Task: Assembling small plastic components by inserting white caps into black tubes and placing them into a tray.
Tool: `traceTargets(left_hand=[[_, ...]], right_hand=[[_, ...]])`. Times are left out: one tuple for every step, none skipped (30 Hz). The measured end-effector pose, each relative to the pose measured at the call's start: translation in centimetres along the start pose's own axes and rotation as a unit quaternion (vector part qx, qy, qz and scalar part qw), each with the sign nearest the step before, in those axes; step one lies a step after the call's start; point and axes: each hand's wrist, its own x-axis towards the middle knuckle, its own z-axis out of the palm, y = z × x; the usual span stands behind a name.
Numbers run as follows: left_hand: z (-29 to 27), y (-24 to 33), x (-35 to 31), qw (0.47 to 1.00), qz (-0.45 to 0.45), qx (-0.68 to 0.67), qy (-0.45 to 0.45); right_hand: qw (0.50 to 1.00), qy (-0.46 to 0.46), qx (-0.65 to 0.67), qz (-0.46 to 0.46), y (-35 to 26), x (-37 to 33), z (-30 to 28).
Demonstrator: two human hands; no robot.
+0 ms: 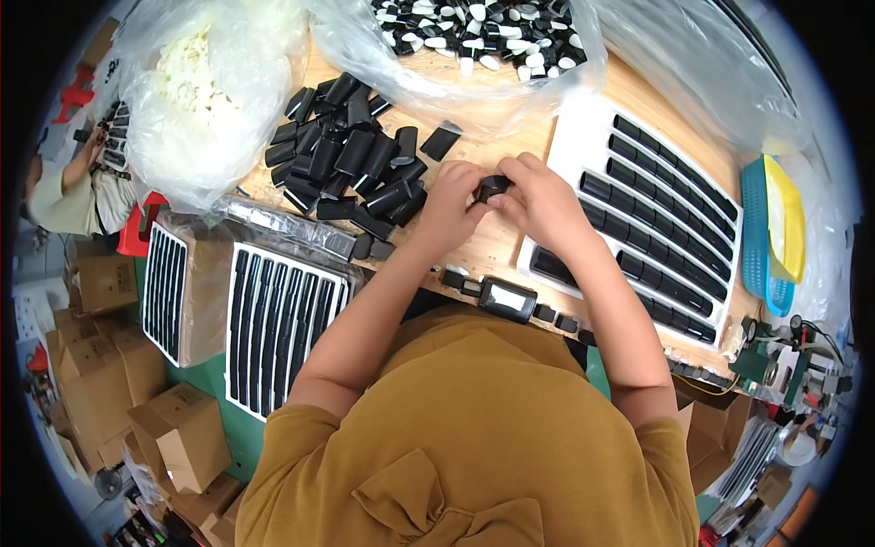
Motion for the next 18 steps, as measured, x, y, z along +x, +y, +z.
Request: traceTargets(left_hand=[[-0.1,0.0,0.0,1.0,0.0,0.0,-0.001],[-0.3,0.0,0.1,1.0,-0.008,-0.003,-0.009],[-0.3,0.0,0.1,1.0,-0.016,-0.006,-0.016],[-0.3,0.0,0.0,1.0,-0.016,-0.005,-0.017],[-0.3,0.0,0.0,1.0,-0.014,-0.001,-0.014],[-0.3,0.0,-0.1,1.0,-0.012,0.004,-0.01],[-0.3,0.0,-0.1,1.0,-0.012,0.004,-0.011],[-0.2,0.0,0.0,1.0,-0.007,-0.002,-0.007],[-0.1,0.0,0.0,1.0,-0.002,-0.008,-0.002],[-0.1,0.1,0.0,1.0,-0.002,-0.007,-0.003],[-0.1,0.2,0.0,1.0,-0.002,-0.008,-0.002],[-0.1,0.3,0.0,1.0,-0.003,-0.009,-0.002],[-0.2,0.5,0.2,1.0,-0.001,-0.009,-0.003],[-0.5,1.0,0.3,0.999,-0.024,-0.025,-0.014],[-0.7,1.2,0.4,0.998,-0.045,-0.041,-0.024],[-0.8,1.1,0.4,0.998,-0.044,-0.041,-0.024],[-0.8,0.9,0.3,0.999,-0.024,-0.034,-0.021],[-0.8,0.8,0.4,0.999,-0.004,-0.028,-0.017]], right_hand=[[0.997,0.06,0.01,-0.047,0.2,-0.2,0.3],[0.997,0.06,0.01,-0.046,0.2,-0.3,0.5],[0.997,0.051,0.056,-0.025,0.2,-0.4,0.8],[0.994,0.042,0.102,-0.004,0.2,-0.4,1.0],[0.994,0.042,0.103,-0.004,0.3,-0.5,1.1],[0.996,0.051,0.077,-0.019,0.3,-0.5,1.3],[0.996,0.06,0.051,-0.034,0.3,-0.5,1.3],[0.996,0.06,0.052,-0.034,0.4,-0.5,1.4],[0.996,0.066,0.04,-0.048,0.5,-0.4,1.5],[0.995,0.074,0.028,-0.061,0.6,-0.4,1.5],[0.995,0.074,0.029,-0.061,0.6,-0.4,1.5],[0.995,0.072,0.03,-0.064,0.7,-0.4,1.5],[0.995,0.071,0.031,-0.066,0.8,-0.5,1.5],[0.995,0.073,0.031,-0.065,1.0,-0.5,1.6],[0.993,0.08,0.051,-0.073,1.3,-0.6,1.8],[0.99,0.088,0.071,-0.083,1.5,-0.7,2.1],[0.99,0.089,0.071,-0.084,1.7,-0.9,2.5],[0.985,0.113,0.099,-0.082,1.8,-1.2,3.0]])
